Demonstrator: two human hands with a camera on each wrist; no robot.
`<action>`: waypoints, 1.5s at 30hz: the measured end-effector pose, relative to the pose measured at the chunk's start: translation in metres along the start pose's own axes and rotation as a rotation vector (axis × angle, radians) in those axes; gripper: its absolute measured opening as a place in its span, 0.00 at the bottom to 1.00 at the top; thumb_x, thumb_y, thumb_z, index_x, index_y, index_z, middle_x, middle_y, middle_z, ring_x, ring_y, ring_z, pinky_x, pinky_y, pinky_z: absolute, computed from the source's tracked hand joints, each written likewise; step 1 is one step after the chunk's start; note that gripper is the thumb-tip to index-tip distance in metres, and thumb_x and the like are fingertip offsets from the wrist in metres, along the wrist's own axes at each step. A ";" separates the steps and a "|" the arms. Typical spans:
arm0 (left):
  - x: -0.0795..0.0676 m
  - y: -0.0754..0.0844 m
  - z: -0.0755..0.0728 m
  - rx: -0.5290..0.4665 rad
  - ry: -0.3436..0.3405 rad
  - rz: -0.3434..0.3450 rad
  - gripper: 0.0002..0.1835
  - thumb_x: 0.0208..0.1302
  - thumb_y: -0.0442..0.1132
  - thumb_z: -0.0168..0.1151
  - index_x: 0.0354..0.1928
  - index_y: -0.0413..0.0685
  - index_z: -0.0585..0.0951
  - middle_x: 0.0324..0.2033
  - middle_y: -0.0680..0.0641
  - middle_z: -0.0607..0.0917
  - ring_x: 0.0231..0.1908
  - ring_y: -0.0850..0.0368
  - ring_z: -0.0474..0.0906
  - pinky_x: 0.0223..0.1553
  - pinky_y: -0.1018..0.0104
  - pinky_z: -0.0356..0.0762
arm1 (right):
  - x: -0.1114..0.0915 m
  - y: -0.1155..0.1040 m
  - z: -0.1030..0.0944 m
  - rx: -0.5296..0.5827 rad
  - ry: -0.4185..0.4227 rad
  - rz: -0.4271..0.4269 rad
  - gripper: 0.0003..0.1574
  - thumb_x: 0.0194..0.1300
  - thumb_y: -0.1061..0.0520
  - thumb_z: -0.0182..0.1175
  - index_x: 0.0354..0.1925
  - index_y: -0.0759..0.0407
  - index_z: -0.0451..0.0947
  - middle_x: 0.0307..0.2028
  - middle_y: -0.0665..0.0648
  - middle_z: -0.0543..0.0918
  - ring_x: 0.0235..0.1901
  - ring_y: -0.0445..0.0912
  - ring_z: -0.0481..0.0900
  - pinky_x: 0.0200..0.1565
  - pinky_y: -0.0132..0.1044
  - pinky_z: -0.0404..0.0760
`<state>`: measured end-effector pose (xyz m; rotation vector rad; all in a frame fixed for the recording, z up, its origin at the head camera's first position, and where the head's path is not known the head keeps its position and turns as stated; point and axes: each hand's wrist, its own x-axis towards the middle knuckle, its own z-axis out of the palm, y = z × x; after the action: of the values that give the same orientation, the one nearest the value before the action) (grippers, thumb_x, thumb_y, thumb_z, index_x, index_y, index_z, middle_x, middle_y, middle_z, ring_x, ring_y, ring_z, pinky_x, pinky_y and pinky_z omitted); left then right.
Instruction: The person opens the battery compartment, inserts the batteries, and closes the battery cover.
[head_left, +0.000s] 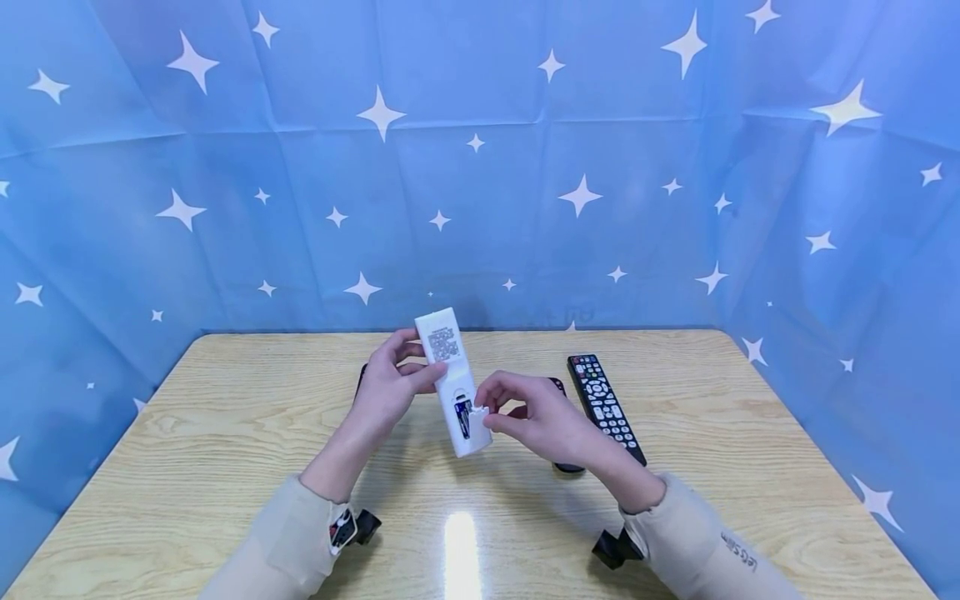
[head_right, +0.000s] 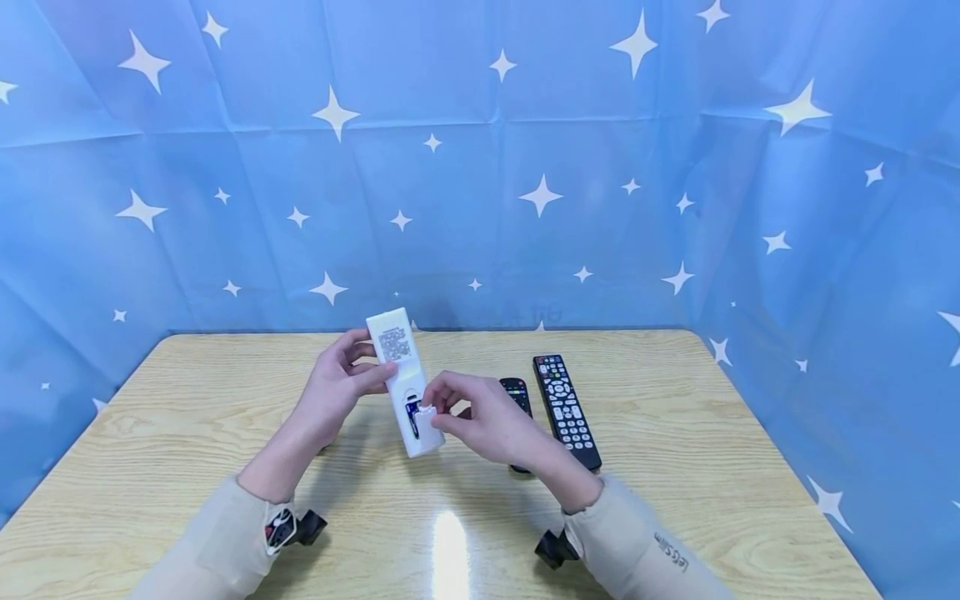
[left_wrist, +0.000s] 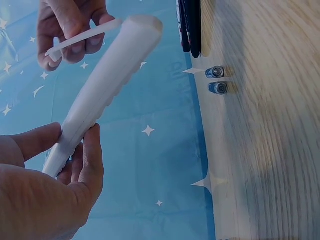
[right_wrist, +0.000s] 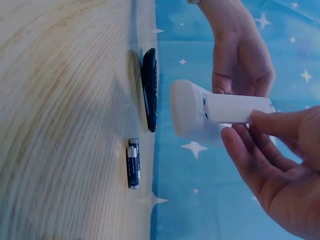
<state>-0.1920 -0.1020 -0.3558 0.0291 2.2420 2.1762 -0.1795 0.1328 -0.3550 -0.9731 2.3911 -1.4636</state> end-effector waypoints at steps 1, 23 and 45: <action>0.000 0.000 0.000 0.001 -0.002 0.002 0.29 0.67 0.29 0.68 0.67 0.44 0.71 0.50 0.39 0.80 0.46 0.47 0.84 0.47 0.49 0.85 | 0.000 0.000 0.000 -0.003 0.000 -0.001 0.10 0.70 0.66 0.65 0.46 0.54 0.80 0.41 0.52 0.84 0.42 0.47 0.82 0.40 0.43 0.86; -0.001 0.000 0.001 0.012 -0.015 0.013 0.28 0.67 0.30 0.69 0.66 0.46 0.72 0.50 0.39 0.80 0.45 0.47 0.85 0.46 0.49 0.85 | 0.004 0.003 0.007 -0.127 0.018 -0.015 0.12 0.69 0.64 0.67 0.47 0.50 0.81 0.41 0.46 0.84 0.41 0.43 0.82 0.38 0.40 0.85; -0.001 0.000 0.008 0.015 -0.027 0.030 0.29 0.65 0.28 0.70 0.66 0.45 0.73 0.50 0.40 0.81 0.44 0.48 0.85 0.43 0.55 0.86 | 0.010 0.009 0.013 -0.240 0.095 -0.074 0.07 0.70 0.64 0.65 0.44 0.54 0.82 0.34 0.46 0.82 0.34 0.40 0.79 0.32 0.34 0.84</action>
<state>-0.1906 -0.0940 -0.3564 0.0923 2.2589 2.1596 -0.1851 0.1199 -0.3668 -1.0763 2.6738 -1.2943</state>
